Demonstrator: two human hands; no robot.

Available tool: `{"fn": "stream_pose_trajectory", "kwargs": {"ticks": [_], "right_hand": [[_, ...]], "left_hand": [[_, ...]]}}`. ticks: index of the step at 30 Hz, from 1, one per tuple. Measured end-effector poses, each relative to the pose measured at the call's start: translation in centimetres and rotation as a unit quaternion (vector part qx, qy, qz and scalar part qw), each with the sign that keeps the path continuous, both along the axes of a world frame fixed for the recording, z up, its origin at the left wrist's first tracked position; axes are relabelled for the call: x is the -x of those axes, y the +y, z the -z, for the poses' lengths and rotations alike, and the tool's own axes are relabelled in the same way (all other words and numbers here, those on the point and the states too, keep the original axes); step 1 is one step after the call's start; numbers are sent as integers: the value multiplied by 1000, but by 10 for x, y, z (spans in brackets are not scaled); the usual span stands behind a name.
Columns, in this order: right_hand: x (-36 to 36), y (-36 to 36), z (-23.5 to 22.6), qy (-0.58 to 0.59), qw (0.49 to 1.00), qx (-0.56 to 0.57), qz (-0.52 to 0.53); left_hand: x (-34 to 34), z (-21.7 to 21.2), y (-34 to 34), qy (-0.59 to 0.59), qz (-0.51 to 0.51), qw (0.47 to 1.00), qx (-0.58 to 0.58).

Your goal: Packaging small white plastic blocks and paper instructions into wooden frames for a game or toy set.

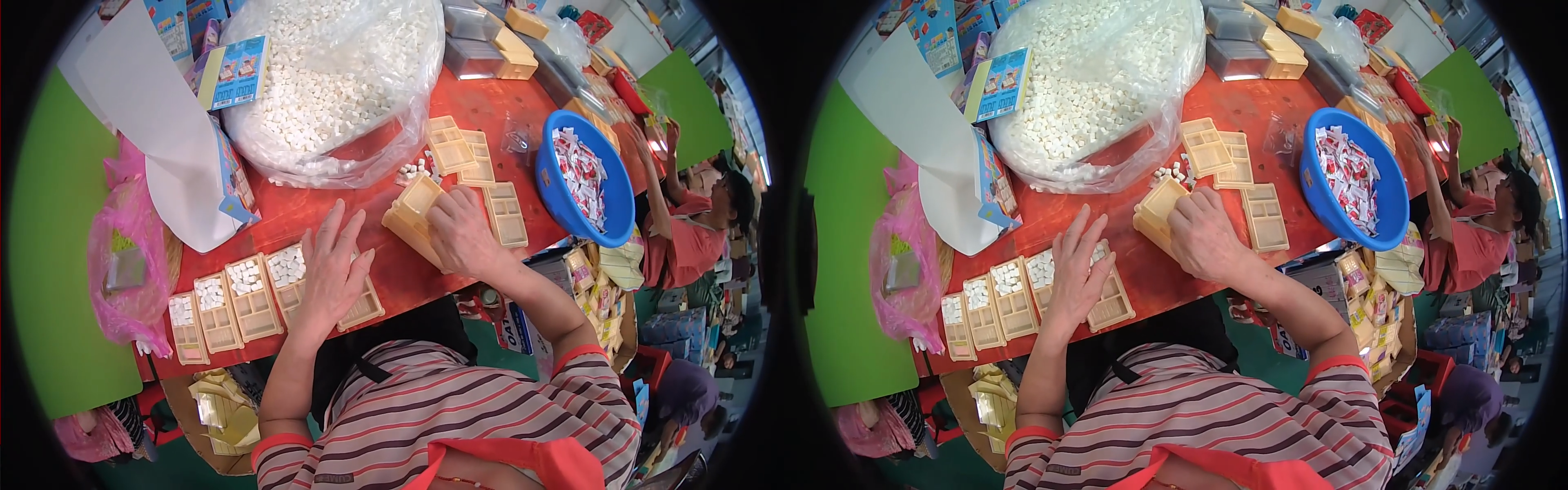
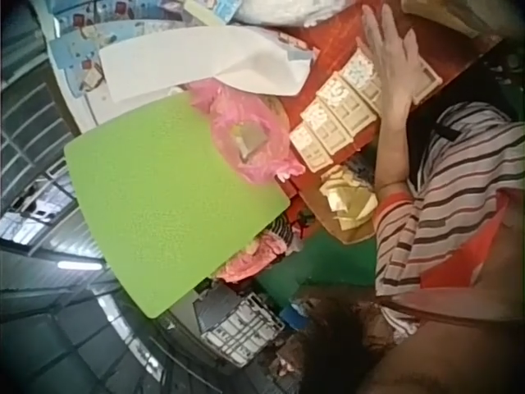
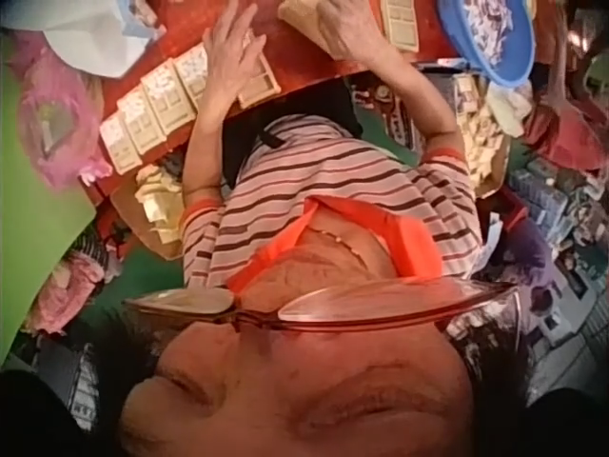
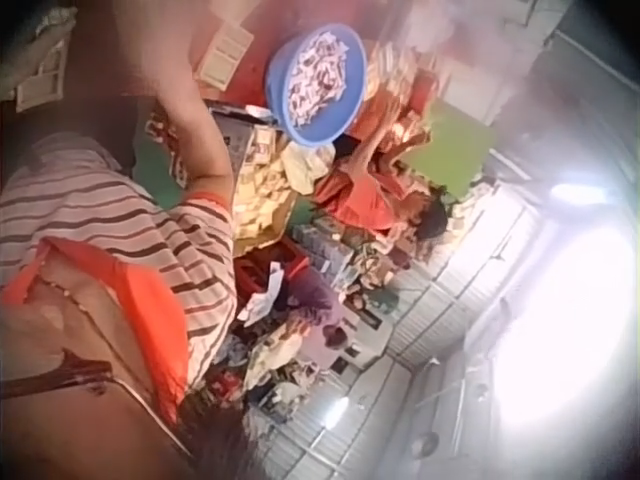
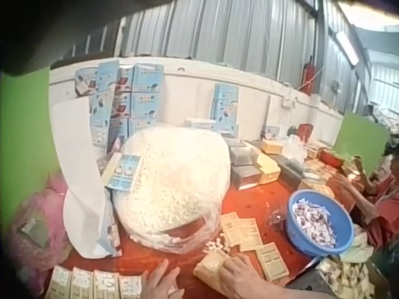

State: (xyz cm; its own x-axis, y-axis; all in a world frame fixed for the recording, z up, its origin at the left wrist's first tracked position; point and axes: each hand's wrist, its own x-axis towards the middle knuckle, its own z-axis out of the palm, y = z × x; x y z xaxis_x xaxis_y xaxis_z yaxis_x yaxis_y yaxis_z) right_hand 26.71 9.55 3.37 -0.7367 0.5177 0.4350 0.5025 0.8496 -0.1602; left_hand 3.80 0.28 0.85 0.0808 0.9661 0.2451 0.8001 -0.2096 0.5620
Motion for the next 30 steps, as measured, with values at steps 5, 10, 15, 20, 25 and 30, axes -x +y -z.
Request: {"fn": "stream_pose_trajectory", "kwargs": {"ticks": [5,10,15,20,25,30], "right_hand": [[8,6,-29,-62,993,-78,-66],[24,16,-39,-179,956,-167,-164],[49,48,-31,-110,940,-213,-245],[81,101,-13,60,991,-20,-117],[134,180,18,-26,997,-70,-28],[180,210,36,-164,985,-2,50]], "left_hand": [[10,0,26,-455,49,884,95],[36,-30,65,-698,125,657,256],[50,-17,81,-718,133,617,294],[58,-18,74,-751,-23,647,134],[69,-14,90,-759,-86,643,59],[75,-11,113,-753,-71,651,61]]}}
